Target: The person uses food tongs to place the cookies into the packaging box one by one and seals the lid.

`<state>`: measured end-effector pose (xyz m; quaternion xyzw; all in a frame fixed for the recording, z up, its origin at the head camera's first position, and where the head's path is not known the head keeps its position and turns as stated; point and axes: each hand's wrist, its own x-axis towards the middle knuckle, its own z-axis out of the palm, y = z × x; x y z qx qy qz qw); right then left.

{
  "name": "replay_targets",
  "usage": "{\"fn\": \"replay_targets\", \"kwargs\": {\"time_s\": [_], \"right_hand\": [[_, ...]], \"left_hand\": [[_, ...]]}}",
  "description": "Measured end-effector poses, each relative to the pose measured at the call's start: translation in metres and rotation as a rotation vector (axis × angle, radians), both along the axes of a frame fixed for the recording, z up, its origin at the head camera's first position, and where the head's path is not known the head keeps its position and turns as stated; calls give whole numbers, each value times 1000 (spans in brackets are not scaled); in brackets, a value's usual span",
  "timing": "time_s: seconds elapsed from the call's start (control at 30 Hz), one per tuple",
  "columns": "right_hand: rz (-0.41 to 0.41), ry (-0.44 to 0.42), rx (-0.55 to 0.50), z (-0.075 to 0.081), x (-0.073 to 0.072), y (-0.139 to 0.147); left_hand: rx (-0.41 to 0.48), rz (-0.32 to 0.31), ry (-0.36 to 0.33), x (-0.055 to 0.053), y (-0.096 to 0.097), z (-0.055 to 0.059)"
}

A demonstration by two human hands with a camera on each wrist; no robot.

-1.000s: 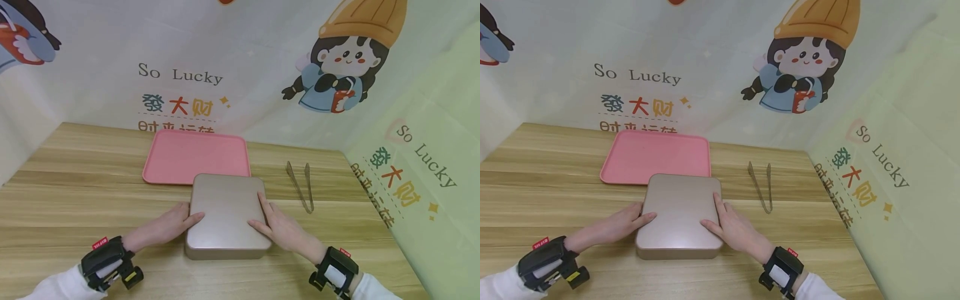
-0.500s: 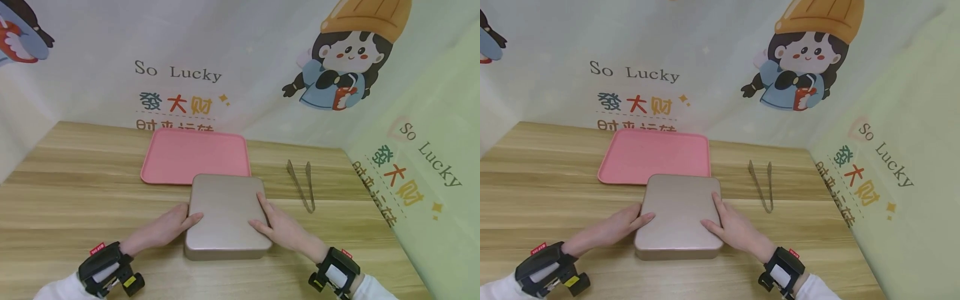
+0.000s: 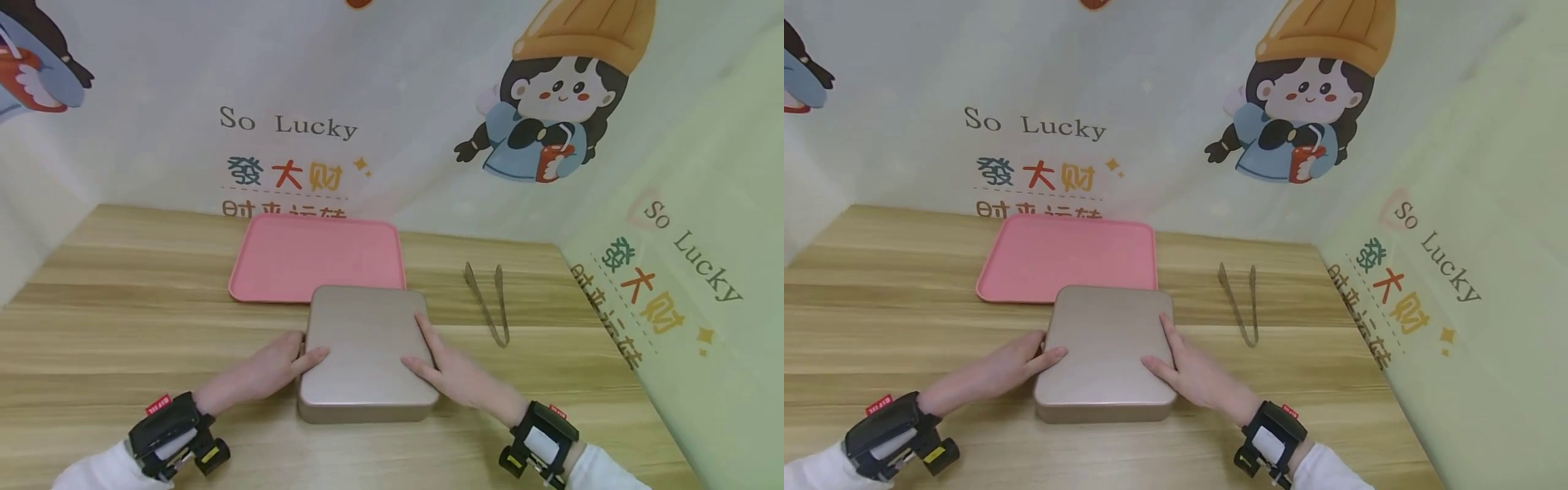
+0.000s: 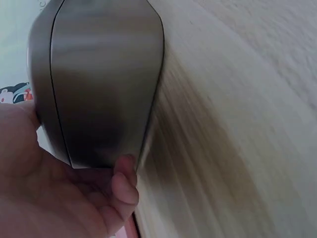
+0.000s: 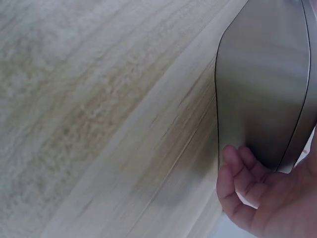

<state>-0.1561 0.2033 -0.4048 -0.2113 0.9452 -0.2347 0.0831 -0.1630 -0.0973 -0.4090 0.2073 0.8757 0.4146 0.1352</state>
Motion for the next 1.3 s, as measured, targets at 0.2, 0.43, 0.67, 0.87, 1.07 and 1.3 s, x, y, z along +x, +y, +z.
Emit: {"fn": "replay_targets", "kwargs": {"time_s": [0.2,0.43,0.67,0.87,1.07,1.3], "right_hand": [[4,171,40,13,-8,3],[-46,350,158,58,-48,6],[-141,235,254,69,-101,6],[-202,129,337,59,-130,2],[-248,79,385,48,-146,1],[-266,47,416,46,-153,2]], "left_hand": [[-87,22,92,-4,-2,10],[-270,134,360,-44,-18,43],[-375,227,443,-90,-32,49],[-488,292,432,-122,-36,36],[-641,330,410,-139,-45,24],[-651,350,394,-147,-52,19]]}}
